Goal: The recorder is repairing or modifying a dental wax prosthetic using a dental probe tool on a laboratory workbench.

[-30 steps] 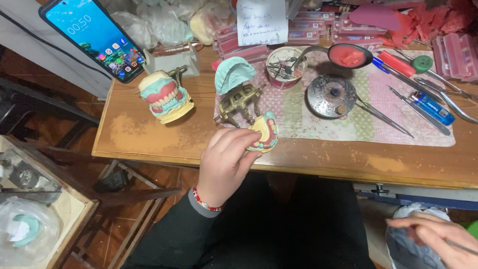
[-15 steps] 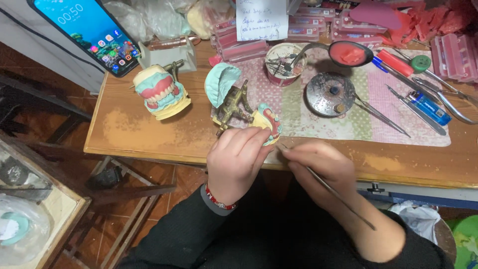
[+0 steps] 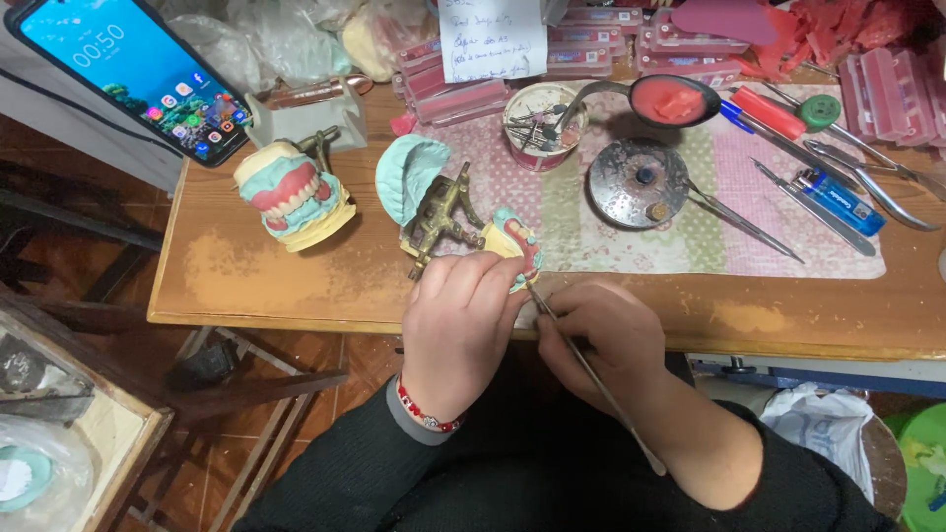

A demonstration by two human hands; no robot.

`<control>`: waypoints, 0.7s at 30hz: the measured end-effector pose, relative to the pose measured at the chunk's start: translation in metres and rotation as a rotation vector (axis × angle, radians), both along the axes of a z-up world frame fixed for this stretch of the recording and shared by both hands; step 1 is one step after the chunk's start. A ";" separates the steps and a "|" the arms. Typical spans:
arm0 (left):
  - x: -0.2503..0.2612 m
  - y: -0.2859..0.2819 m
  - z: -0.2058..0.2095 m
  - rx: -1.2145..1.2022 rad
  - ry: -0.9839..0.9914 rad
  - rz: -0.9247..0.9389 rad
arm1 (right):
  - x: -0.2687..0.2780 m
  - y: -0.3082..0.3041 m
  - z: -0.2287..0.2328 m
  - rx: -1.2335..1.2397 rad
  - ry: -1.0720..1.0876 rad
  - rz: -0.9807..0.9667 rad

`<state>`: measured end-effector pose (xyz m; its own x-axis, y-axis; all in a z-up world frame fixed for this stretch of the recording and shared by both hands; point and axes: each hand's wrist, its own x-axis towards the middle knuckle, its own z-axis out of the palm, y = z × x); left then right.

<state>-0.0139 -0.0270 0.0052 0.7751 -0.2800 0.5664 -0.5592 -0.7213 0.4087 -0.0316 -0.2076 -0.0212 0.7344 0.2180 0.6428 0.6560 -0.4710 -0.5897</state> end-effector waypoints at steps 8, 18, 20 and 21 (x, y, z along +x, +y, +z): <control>-0.001 -0.003 0.002 -0.012 -0.010 -0.007 | 0.000 -0.002 -0.006 -0.063 -0.025 -0.019; -0.001 -0.003 0.001 -0.017 -0.015 -0.005 | 0.004 0.000 0.000 -0.072 -0.143 0.028; -0.001 -0.003 0.002 -0.016 -0.011 -0.006 | 0.004 0.001 0.002 -0.075 -0.142 0.033; -0.001 -0.003 0.002 -0.015 -0.006 -0.008 | 0.004 0.001 0.003 -0.077 -0.141 0.037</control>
